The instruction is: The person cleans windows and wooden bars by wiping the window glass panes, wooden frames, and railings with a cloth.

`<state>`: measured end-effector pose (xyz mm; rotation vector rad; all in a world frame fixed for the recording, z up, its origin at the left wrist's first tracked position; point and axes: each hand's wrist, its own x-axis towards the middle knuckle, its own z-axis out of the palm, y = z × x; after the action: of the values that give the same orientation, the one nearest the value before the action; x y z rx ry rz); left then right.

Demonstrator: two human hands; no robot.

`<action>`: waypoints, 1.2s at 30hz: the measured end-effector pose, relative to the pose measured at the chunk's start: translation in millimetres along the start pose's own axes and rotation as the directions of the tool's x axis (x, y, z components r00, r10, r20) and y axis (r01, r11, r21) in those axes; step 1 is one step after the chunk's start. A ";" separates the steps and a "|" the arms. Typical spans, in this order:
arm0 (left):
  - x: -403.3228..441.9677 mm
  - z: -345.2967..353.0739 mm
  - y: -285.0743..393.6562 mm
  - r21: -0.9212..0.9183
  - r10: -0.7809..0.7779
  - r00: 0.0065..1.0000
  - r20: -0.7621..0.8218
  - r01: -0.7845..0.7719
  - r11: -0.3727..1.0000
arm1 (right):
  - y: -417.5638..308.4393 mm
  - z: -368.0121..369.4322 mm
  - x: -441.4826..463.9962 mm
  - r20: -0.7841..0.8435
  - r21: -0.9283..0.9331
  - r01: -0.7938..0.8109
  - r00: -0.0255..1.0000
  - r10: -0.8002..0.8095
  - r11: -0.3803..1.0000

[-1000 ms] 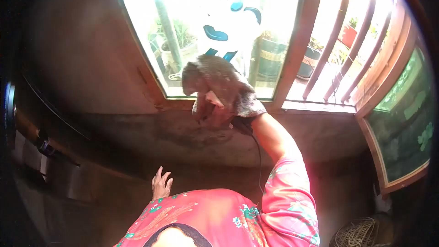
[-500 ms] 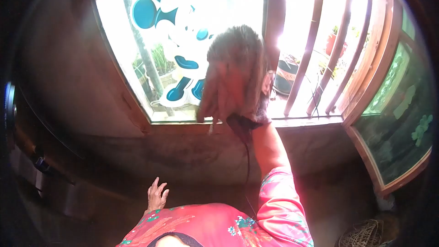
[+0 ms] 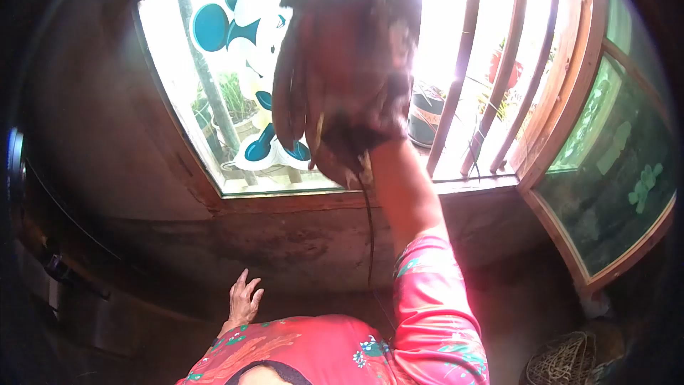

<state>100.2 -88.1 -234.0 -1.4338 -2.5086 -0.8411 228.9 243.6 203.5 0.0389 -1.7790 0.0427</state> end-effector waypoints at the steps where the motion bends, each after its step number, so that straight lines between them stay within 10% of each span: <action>1: -1.8 2.4 -2.5 0.002 0.008 1.000 -0.004 -0.008 1.000 | -1.3 0.2 -16.1 -0.009 0.008 -0.022 1.000 0.022 1.000; 13: -9.8 14.4 12.2 -0.047 0.044 0.999 0.023 -0.043 0.998 | -35.9 16.9 -255.3 0.111 0.142 -0.490 0.871 0.478 0.860; 36: 27.3 3.9 42.4 -0.131 0.158 0.987 -0.021 -0.160 0.978 | -19.1 6.1 -225.2 0.140 0.158 -0.599 0.801 0.583 0.785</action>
<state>121.2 -48.9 -210.0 -1.6413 -2.3310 -0.9978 270.5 224.9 -17.9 -0.3896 -1.8021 0.6844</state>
